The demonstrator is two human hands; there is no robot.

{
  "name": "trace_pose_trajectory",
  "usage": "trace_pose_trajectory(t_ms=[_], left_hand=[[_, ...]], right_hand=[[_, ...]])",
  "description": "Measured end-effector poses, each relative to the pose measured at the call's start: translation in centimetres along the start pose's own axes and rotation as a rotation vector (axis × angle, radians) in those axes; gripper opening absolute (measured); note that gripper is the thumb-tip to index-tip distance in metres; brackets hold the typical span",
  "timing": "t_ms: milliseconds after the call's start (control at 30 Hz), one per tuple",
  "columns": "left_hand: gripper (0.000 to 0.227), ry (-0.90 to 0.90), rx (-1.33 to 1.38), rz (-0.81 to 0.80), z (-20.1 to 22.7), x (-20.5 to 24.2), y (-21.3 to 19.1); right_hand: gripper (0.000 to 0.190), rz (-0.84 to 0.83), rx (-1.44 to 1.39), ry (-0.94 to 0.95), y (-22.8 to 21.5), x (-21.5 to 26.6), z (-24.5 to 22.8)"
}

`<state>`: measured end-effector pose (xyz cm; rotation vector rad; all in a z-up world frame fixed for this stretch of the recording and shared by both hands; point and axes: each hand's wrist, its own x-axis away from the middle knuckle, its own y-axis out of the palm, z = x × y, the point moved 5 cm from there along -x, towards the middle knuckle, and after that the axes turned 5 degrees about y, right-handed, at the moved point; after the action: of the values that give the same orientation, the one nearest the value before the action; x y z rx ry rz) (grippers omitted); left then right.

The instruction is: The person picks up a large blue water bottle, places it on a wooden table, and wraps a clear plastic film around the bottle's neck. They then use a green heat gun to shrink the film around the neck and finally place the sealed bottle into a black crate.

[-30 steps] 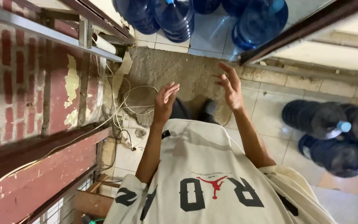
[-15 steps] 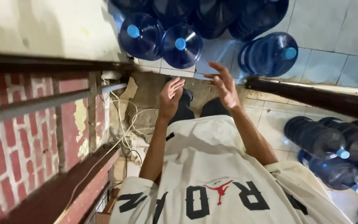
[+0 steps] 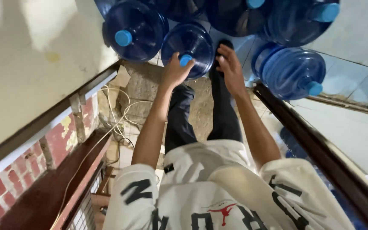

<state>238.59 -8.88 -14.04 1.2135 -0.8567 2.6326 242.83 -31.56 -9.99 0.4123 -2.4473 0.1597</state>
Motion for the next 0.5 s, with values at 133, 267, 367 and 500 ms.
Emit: trace_pose_trajectory(t_ms=[133, 267, 367, 500], left_hand=[[0.103, -0.291, -0.105, -0.281, -7.8, -15.3, 8.6], [0.061, -0.311, -0.142, -0.589, -16.8, -22.9, 18.2], [0.043, -0.199, -0.172, -0.761, -21.6, -24.2, 22.7], [0.036, -0.316, -0.171, -0.626, -21.2, -22.4, 22.2]], right_hand=[[0.068, -0.012, 0.036, 0.139, 0.4, -12.4, 8.5], [0.073, -0.045, 0.241, 0.291, 2.1, -21.2, 15.8], [0.080, -0.083, 0.527, 0.295, 3.4, -24.1, 18.5], [0.099, -0.183, 0.762, 0.382, 5.1, -24.3, 19.2]])
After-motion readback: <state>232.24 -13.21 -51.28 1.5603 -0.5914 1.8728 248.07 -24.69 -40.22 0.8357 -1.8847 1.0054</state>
